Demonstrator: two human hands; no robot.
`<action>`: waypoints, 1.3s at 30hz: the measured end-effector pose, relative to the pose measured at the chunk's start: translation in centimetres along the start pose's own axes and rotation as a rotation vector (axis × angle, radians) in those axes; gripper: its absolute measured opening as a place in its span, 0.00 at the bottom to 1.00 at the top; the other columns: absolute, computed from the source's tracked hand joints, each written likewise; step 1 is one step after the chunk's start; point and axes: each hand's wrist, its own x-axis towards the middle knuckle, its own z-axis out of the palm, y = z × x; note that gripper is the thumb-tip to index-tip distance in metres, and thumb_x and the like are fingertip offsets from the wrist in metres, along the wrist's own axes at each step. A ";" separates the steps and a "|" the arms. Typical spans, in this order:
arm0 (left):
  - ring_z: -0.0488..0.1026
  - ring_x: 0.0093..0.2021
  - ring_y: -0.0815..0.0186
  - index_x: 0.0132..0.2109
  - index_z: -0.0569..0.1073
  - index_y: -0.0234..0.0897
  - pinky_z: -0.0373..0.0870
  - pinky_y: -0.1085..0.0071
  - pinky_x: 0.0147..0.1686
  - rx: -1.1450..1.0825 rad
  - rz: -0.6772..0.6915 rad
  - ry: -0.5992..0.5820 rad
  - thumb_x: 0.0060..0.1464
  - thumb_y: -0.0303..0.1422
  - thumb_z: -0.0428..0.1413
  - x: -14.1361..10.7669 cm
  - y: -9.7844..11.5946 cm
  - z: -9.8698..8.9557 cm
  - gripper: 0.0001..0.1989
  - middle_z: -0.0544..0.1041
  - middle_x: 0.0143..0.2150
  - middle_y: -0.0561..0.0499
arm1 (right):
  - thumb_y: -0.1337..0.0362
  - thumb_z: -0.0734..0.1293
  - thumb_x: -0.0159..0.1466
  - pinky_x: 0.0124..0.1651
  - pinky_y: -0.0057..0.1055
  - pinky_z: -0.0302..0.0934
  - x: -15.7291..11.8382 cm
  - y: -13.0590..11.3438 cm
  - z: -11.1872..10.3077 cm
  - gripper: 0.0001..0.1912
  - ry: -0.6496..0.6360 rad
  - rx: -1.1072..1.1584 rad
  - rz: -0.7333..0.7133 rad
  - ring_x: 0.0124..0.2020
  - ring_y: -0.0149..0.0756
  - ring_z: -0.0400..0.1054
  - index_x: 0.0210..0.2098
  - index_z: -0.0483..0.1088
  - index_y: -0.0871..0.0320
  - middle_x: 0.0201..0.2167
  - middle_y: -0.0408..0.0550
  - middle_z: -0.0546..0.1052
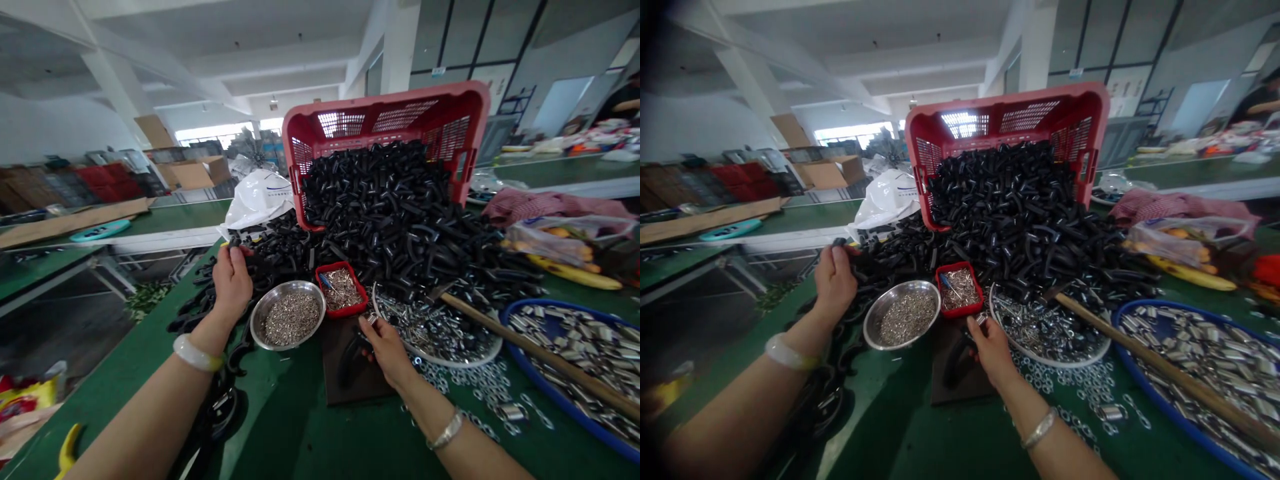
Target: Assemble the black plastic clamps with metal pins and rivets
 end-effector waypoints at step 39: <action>0.63 0.25 0.69 0.25 0.62 0.37 0.58 0.73 0.28 -0.436 0.022 -0.818 0.58 0.42 0.38 -13.4 10.1 6.2 0.20 0.65 0.22 0.53 | 0.61 0.54 0.62 0.33 0.30 0.53 -2.1 -6.3 -2.2 0.13 -0.257 -1.116 -0.469 0.32 0.38 0.67 0.34 0.66 0.62 0.31 0.55 0.74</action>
